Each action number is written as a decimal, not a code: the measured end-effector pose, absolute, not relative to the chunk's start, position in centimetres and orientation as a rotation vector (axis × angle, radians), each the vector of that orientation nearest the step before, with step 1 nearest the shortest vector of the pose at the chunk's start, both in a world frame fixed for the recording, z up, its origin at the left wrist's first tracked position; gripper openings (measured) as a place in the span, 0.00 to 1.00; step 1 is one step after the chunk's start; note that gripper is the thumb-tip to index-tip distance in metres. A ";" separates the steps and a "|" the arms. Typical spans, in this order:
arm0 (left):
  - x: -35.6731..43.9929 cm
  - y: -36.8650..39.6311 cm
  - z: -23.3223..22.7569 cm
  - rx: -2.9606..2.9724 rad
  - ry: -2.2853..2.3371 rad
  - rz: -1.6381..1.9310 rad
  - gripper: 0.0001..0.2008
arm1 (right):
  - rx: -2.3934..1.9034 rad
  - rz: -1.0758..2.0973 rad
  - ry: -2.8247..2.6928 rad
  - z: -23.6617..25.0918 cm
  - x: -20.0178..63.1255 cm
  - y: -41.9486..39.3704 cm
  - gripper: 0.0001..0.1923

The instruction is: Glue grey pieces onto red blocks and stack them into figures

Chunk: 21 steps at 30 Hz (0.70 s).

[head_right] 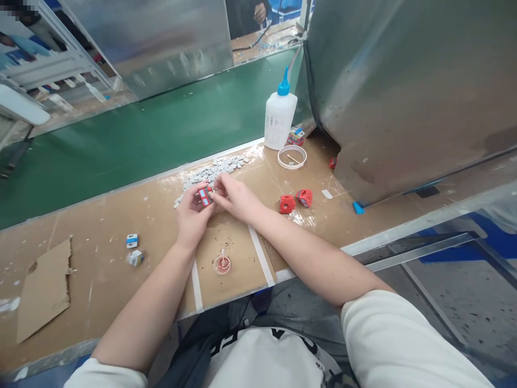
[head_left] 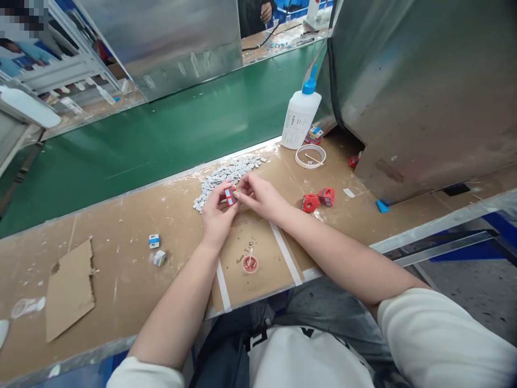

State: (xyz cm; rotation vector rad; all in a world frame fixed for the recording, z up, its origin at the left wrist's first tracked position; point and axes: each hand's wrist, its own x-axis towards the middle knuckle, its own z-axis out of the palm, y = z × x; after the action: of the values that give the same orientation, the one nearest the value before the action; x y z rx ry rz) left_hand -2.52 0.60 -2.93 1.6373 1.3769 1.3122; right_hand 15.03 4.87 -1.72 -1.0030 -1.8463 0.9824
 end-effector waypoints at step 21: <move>-3.4 -0.1 -2.6 1.827 1.273 1.346 0.15 | -0.992 0.464 -2.480 -1.1 15.3 3.9 0.14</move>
State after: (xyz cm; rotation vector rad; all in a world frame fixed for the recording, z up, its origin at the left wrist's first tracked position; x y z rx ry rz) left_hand -3.41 -0.09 -2.62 1.8268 1.2727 1.3455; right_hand 15.29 3.95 -1.10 -0.9919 -2.4799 0.4644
